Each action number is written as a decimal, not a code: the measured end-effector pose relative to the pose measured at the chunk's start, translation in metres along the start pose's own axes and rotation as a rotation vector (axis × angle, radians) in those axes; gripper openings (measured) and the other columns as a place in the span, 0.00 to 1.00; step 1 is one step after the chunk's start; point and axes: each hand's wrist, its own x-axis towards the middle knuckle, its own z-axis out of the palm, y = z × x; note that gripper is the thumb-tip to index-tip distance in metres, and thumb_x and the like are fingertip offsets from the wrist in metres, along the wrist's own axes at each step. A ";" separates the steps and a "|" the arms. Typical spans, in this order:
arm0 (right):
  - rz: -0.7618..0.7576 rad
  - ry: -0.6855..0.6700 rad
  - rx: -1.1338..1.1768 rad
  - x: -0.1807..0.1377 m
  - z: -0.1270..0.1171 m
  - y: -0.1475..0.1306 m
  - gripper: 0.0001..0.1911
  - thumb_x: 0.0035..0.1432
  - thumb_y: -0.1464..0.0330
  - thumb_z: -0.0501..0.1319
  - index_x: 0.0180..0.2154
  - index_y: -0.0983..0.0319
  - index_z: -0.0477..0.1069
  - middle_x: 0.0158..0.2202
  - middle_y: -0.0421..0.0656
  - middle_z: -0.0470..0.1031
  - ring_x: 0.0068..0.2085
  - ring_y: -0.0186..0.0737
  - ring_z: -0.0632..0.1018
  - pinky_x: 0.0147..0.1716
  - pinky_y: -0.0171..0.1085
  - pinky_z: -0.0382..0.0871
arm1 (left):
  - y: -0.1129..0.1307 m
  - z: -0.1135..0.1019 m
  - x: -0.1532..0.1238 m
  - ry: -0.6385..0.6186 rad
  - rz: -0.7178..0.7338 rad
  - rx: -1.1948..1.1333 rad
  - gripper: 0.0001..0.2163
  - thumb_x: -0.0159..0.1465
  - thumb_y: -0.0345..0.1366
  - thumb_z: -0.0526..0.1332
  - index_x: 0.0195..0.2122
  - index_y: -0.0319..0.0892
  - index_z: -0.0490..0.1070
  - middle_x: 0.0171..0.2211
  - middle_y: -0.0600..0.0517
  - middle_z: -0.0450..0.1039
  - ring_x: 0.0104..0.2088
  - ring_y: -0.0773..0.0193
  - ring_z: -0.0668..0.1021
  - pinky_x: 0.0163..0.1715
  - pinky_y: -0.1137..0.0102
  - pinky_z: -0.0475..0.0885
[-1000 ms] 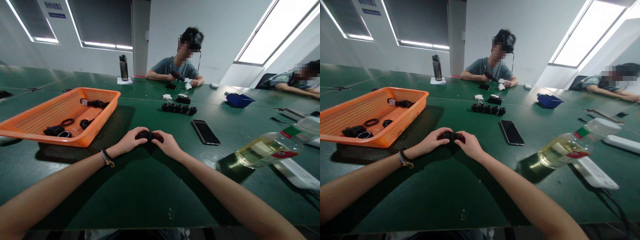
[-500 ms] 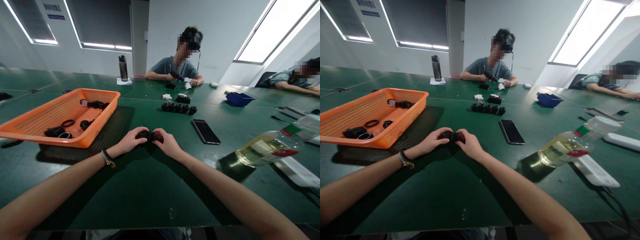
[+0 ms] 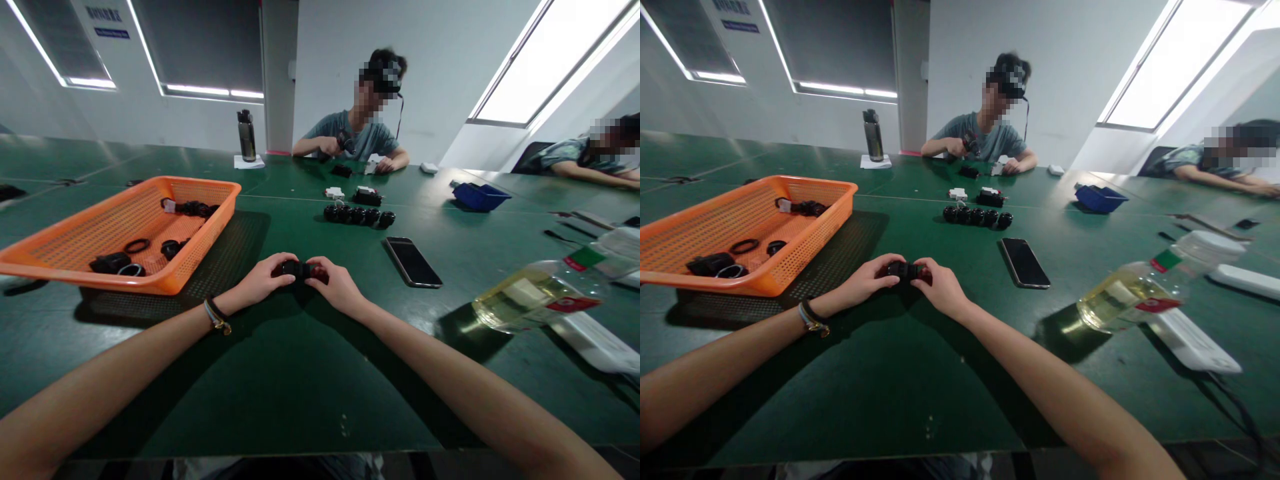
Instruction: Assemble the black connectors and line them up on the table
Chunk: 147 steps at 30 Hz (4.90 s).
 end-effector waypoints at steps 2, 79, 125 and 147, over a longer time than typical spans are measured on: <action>0.002 -0.003 -0.001 0.000 0.000 0.000 0.14 0.50 0.73 0.59 0.41 0.62 0.65 0.28 0.37 0.72 0.30 0.33 0.73 0.34 0.36 0.65 | 0.000 0.000 0.000 -0.004 0.003 0.004 0.18 0.53 0.39 0.57 0.45 0.40 0.65 0.46 0.47 0.68 0.43 0.56 0.71 0.45 0.63 0.66; -0.004 -0.009 -0.021 -0.001 -0.002 -0.002 0.13 0.52 0.73 0.58 0.42 0.61 0.65 0.30 0.39 0.74 0.32 0.34 0.74 0.36 0.37 0.67 | 0.002 -0.001 0.001 -0.019 -0.010 0.007 0.17 0.53 0.38 0.57 0.45 0.41 0.65 0.46 0.48 0.68 0.45 0.56 0.71 0.48 0.61 0.64; -0.074 0.015 -0.016 -0.001 0.000 0.002 0.17 0.50 0.74 0.58 0.44 0.61 0.64 0.28 0.37 0.71 0.29 0.32 0.72 0.32 0.35 0.65 | 0.004 -0.001 0.001 -0.025 -0.006 0.025 0.17 0.53 0.39 0.56 0.44 0.39 0.64 0.44 0.47 0.68 0.43 0.56 0.71 0.46 0.61 0.65; -0.021 -0.012 -0.051 -0.001 -0.001 -0.001 0.13 0.52 0.73 0.58 0.43 0.63 0.66 0.29 0.39 0.73 0.30 0.33 0.73 0.33 0.35 0.65 | 0.005 -0.001 0.000 -0.013 -0.012 0.046 0.18 0.53 0.40 0.56 0.45 0.39 0.64 0.44 0.47 0.67 0.41 0.57 0.71 0.44 0.63 0.66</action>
